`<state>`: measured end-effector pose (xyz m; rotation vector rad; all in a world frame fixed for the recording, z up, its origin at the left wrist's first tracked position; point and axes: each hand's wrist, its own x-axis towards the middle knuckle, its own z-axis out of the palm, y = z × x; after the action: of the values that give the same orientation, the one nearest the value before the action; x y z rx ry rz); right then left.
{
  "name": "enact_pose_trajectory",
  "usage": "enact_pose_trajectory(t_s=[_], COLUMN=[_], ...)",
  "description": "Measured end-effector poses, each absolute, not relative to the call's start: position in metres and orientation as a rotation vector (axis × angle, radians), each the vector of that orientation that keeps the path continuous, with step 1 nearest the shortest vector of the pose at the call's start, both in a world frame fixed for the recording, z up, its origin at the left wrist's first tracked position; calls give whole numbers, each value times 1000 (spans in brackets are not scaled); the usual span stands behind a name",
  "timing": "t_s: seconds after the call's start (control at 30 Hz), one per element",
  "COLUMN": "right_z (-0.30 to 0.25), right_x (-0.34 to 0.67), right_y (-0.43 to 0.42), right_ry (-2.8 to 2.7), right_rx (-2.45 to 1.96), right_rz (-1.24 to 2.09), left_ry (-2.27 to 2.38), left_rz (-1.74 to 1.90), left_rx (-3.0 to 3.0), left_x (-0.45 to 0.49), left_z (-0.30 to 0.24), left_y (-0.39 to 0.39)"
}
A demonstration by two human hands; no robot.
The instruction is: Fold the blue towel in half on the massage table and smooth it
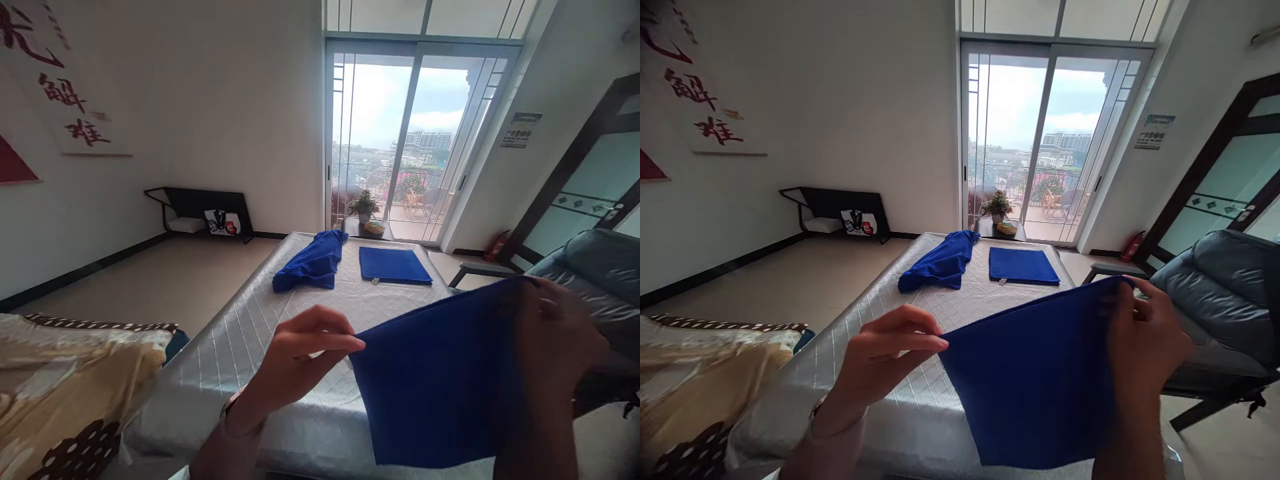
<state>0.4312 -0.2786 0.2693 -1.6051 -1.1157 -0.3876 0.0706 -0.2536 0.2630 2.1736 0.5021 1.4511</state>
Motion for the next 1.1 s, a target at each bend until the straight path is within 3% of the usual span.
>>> enact_pose_trajectory(t_s=[0.13,0.23,0.4,0.5,0.63,0.93,1.1], right_z=[265,220,106,52,23,44,46], right_x=[383,345,327,350,388,407,400], right_y=[-183,-146,-205,-266,-314,-310,-307], right_ry=[-1271,-1717,-2073,-2088,-1943,-2026,-2165], right_rx=[-1872,-1736,-1504,-1503,-1604,-1632,-1600], right_rz=[-303,-34,309,356,259,478,216], left_ry=[797,1119,1521,1570,1542,1387,1316], left_rz=[1416,1361,1264,1244,1230,1095,1055], left_rx=[2047,1950,1929,1982,2077,2182,2049], left_x=[70,55,24,12,6,-5,-6], left_z=[224,162,46,15,18,63,86], left_y=[-224,-210,-212,-219,-224,-225,-209])
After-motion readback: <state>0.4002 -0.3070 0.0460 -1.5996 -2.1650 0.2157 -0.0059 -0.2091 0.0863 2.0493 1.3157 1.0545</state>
